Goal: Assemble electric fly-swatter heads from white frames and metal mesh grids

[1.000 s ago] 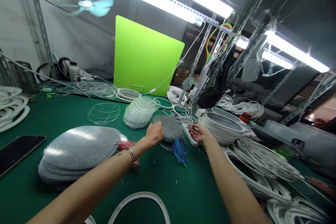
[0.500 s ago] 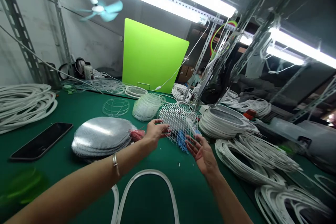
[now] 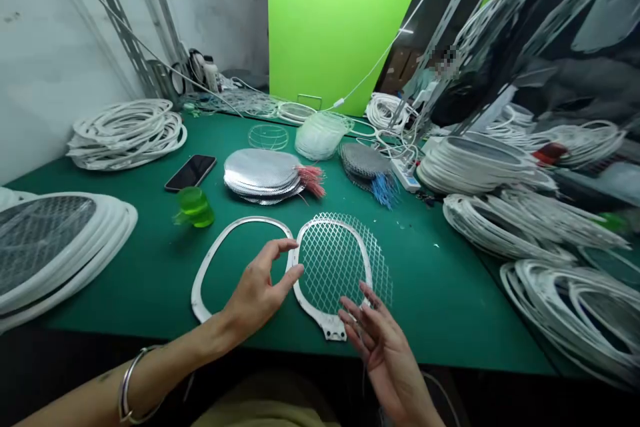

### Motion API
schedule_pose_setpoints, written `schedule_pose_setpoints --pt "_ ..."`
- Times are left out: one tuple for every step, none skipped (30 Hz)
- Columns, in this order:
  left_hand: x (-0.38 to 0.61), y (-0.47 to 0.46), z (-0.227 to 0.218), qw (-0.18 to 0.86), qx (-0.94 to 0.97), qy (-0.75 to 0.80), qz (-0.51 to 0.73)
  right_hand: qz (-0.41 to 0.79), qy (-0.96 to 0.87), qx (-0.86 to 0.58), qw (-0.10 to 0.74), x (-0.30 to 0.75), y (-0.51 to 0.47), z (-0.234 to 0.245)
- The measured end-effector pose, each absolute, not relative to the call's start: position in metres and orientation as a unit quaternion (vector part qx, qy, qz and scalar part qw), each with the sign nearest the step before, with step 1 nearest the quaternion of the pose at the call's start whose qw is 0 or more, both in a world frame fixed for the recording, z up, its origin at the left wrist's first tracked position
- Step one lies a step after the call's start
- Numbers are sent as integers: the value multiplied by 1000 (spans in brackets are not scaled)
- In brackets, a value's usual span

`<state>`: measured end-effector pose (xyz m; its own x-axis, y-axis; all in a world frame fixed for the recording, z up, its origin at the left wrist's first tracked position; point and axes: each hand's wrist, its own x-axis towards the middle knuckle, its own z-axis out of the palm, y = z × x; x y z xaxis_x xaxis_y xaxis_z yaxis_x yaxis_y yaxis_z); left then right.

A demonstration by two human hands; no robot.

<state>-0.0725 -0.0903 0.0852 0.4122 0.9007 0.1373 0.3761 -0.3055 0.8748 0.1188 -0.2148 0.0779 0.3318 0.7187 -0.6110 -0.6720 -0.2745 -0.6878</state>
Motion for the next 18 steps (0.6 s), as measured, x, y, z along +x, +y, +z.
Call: schedule_pose_setpoints --pt "-76 -96 80 344 771 420 332 575 -13 -547 608 112 -220 74" --pt "-77 -101 75 291 803 401 330 570 -7 -543 617 107 -223 71" --pt "-78 -105 70 246 834 376 319 564 -3 -539 625 103 -224 69" --pt "-78 -108 65 208 862 351 301 558 -2 -536 634 102 -224 68" --pt "-79 -111 60 183 885 327 277 551 -3 -535 641 102 -222 67" --pt "-79 -113 55 169 901 309 254 545 -5 -535 646 103 -220 67" --pt "-80 -115 51 163 909 300 238 541 -7 -536 648 105 -219 67" --pt "-81 -116 49 161 910 302 233 538 -9 -539 649 107 -217 68" --pt "-83 -116 48 163 905 313 238 536 -11 -542 647 109 -215 69" --pt "-84 -115 48 170 894 331 251 535 -12 -546 644 109 -214 71" --pt "-85 -113 50 181 878 353 269 536 -14 -549 641 109 -213 73" --pt "-86 -110 53 196 860 375 286 539 -17 -549 639 108 -212 74" --pt "-86 -106 56 214 842 392 302 543 -19 -548 636 106 -212 75" --pt "-86 -102 60 233 828 402 314 548 -19 -546 633 104 -210 76" --pt "-87 -97 64 251 818 406 322 555 -19 -545 629 101 -209 76" --pt "-87 -93 68 267 810 408 327 560 -19 -545 624 99 -207 76" --pt "-87 -89 71 281 803 407 331 565 -18 -546 618 98 -205 74" --pt "-87 -85 73 292 797 408 335 567 -17 -548 614 97 -203 72"
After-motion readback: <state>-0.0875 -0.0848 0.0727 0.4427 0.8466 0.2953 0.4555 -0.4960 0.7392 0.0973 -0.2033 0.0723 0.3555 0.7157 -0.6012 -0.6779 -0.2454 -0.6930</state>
